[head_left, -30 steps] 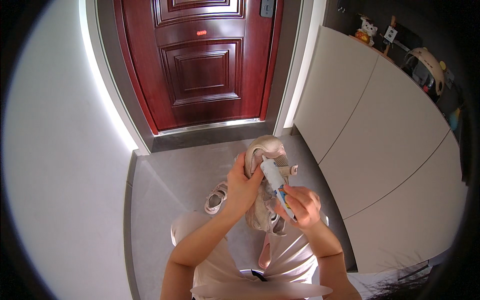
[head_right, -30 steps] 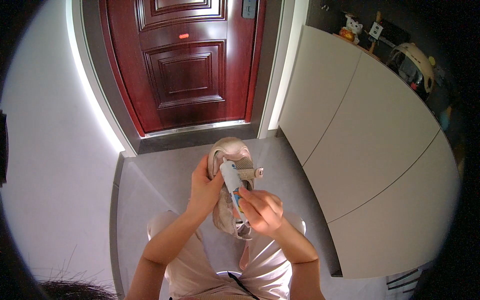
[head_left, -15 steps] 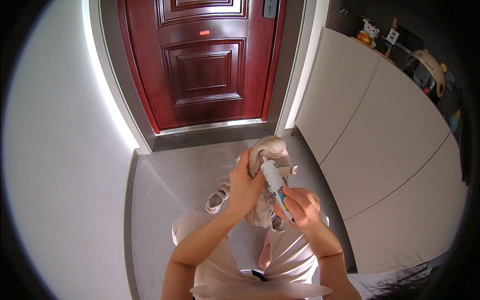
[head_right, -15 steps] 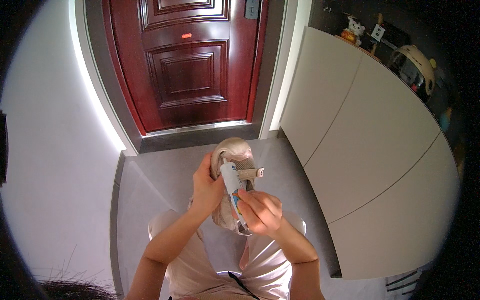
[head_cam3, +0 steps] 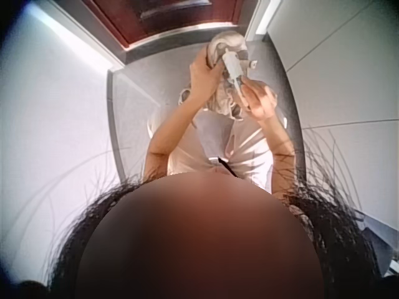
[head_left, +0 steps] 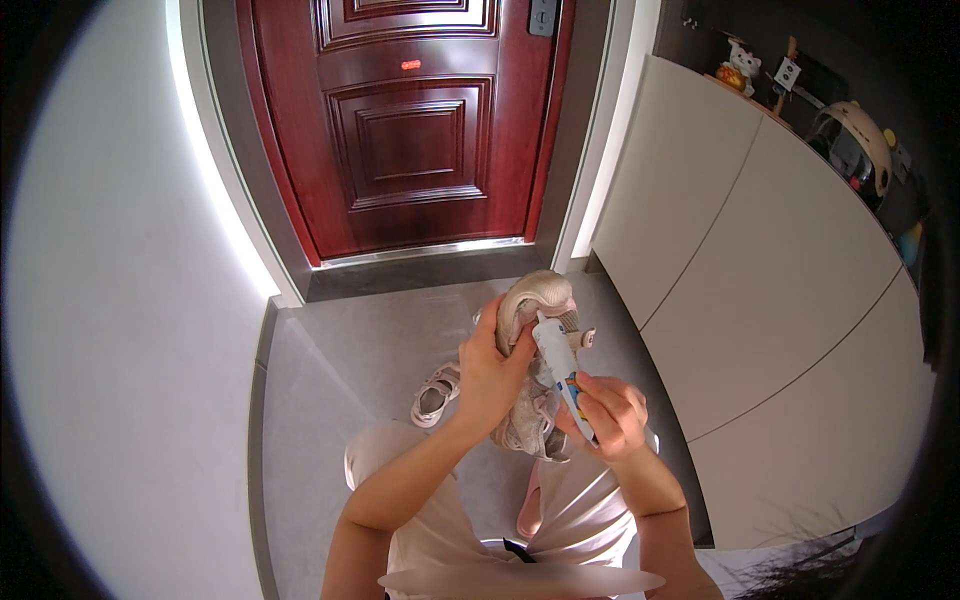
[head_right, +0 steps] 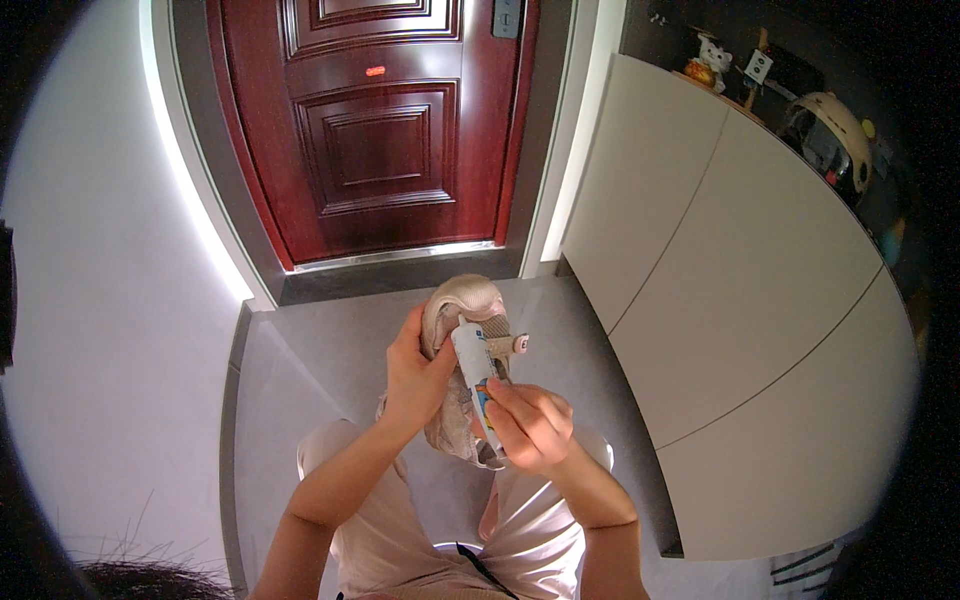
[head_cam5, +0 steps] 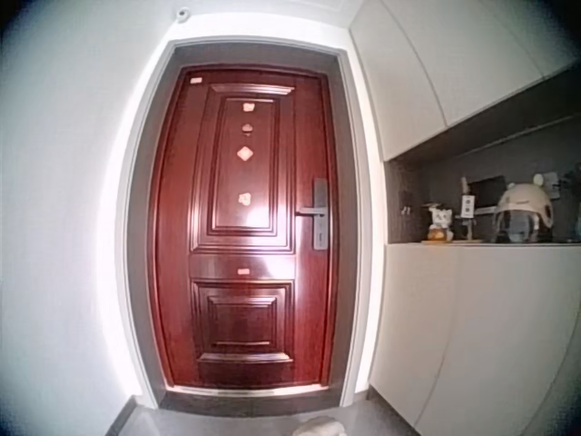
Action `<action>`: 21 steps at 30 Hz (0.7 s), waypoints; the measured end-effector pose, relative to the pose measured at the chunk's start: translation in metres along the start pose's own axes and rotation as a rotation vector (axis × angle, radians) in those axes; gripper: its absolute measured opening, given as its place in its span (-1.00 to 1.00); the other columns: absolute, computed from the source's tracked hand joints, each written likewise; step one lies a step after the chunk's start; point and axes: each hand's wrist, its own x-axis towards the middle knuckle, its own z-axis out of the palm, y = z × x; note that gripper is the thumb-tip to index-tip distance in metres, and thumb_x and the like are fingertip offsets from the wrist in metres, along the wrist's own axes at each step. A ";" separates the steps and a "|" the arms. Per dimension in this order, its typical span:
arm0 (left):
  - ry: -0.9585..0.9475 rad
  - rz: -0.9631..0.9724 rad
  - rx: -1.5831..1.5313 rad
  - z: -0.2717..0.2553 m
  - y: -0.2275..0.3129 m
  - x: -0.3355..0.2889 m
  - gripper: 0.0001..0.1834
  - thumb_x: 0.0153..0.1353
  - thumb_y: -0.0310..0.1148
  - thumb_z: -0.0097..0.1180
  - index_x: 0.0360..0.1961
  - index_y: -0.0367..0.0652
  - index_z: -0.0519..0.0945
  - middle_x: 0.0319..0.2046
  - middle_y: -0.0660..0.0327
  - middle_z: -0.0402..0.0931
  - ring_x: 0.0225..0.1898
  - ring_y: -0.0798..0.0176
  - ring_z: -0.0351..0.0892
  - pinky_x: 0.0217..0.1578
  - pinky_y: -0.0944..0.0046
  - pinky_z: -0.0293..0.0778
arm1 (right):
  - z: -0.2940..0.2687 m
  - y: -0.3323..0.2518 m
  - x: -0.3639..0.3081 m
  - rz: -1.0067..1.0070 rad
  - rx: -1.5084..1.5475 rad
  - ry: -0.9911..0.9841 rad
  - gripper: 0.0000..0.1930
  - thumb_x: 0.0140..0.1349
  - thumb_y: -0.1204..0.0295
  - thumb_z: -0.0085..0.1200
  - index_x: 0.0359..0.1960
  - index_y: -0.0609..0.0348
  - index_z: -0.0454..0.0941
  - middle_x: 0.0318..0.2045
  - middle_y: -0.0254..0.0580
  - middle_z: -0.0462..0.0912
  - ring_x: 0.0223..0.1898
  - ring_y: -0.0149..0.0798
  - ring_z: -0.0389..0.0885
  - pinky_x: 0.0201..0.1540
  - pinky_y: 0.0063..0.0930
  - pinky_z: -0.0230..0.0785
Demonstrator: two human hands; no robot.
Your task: The person retrieves a pair of sandals from a shoe cabinet, then sits on the floor to apply glue to the sole of one sandal. They press the glued area together and wipe excess glue with a tissue.
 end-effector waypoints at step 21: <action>0.013 0.061 0.076 -0.001 0.008 -0.002 -0.56 0.21 -0.45 0.13 0.13 -0.19 0.40 -0.33 -0.07 0.62 -0.40 0.11 0.66 -0.35 0.21 0.51 | 0.003 0.000 0.002 -0.046 -0.009 0.080 -0.66 -0.02 0.51 0.37 -0.26 0.34 0.46 -0.29 0.00 0.60 -0.47 -0.23 0.64 -0.49 -0.48 0.60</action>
